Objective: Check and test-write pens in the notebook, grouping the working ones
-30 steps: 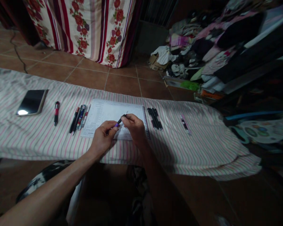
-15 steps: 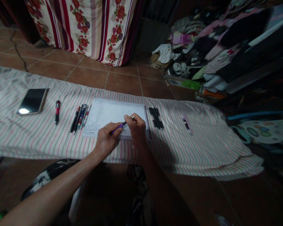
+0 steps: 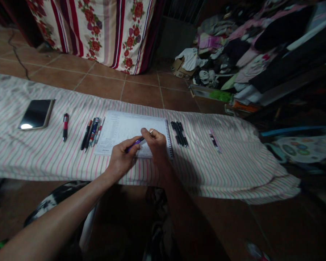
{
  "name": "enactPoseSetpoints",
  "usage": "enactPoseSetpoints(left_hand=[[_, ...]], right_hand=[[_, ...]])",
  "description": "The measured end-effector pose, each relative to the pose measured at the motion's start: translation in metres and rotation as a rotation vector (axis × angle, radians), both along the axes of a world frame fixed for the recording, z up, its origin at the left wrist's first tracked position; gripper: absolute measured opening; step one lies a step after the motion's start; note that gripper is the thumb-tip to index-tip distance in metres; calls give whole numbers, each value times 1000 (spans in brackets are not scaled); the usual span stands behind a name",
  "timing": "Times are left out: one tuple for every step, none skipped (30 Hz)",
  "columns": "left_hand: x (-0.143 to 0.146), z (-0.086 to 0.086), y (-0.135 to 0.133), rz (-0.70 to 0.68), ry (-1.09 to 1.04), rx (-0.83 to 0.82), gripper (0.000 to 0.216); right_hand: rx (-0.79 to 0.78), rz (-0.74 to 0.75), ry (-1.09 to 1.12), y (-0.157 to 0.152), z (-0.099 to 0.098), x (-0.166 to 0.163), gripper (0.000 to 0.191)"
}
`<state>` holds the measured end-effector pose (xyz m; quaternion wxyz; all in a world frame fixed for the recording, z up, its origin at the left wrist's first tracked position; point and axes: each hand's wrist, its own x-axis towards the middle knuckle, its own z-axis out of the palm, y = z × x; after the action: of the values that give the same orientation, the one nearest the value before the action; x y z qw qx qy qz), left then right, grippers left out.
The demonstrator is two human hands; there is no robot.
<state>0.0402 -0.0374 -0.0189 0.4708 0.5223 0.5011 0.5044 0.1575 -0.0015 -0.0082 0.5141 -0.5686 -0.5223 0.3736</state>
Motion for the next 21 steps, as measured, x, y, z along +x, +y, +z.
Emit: enactPoseSetpoints(left_hand=[[0, 1, 0, -1, -42, -44, 34], [0, 3, 0, -5, -93, -93, 36], [0, 5, 1, -7, -153, -143, 37], [1, 7, 1, -6, -219, -190, 39], [1, 9, 1, -1, -288, -232, 41], [0, 11, 1, 9, -354, -267, 43], [0, 13, 2, 21, -409, -294, 44], [-1, 14, 3, 30, -451, -316, 45], [-2, 15, 3, 32, -479, -333, 46], [-3, 16, 4, 29, -496, -346, 45], [-3, 16, 4, 24, -506, -356, 45], [-4, 16, 4, 18, -509, -364, 44], [-5, 16, 4, 14, -509, -369, 44], [-5, 16, 4, 11, -503, -370, 43], [-5, 15, 4, 13, -492, -365, 43], [-5, 15, 4, 13, -477, -353, 42], [-4, 15, 3, 10, -460, -336, 41], [-4, 15, 3, 3, -443, -315, 40], [-4, 15, 3, -7, -427, -293, 39], [-3, 14, 2, -19, -413, -271, 38], [-3, 14, 2, -29, -400, -251, 37]], right_hand=[[-2, 3, -26, 0, -1, 1, 49], [-7, 7, -58, 1, -2, 2, 49], [-16, 14, -87, 1, -4, 3, 48], [-33, 28, -103, 1, -4, 4, 46], [-54, 44, -99, 1, -5, 5, 44], [-79, 63, -71, 1, -6, 5, 42], [-100, 79, -19, 1, -6, 5, 39], [-116, 95, 54, 1, -6, 5, 37], [-128, 118, 131, 1, -5, 5, 35], [-134, 146, 199, 1, -5, 4, 35], [-134, 180, 248, 1, -4, 4, 35], [-129, 210, 274, 1, -3, 4, 36], [-123, 232, 280, 0, -3, 4, 37], [-121, 243, 277, 0, -3, 4, 36], [-121, 244, 276, 0, -2, 4, 35], [-125, 237, 282, 0, -2, 4, 34], [-129, 230, 293, 0, -2, 4, 33], [-131, 223, 306, 0, -2, 4, 32], [-130, 219, 317, 0, -2, 4, 30], [-124, 210, 324, 0, -1, 4, 29], [-118, 199, 327, 0, -1, 4, 27]])
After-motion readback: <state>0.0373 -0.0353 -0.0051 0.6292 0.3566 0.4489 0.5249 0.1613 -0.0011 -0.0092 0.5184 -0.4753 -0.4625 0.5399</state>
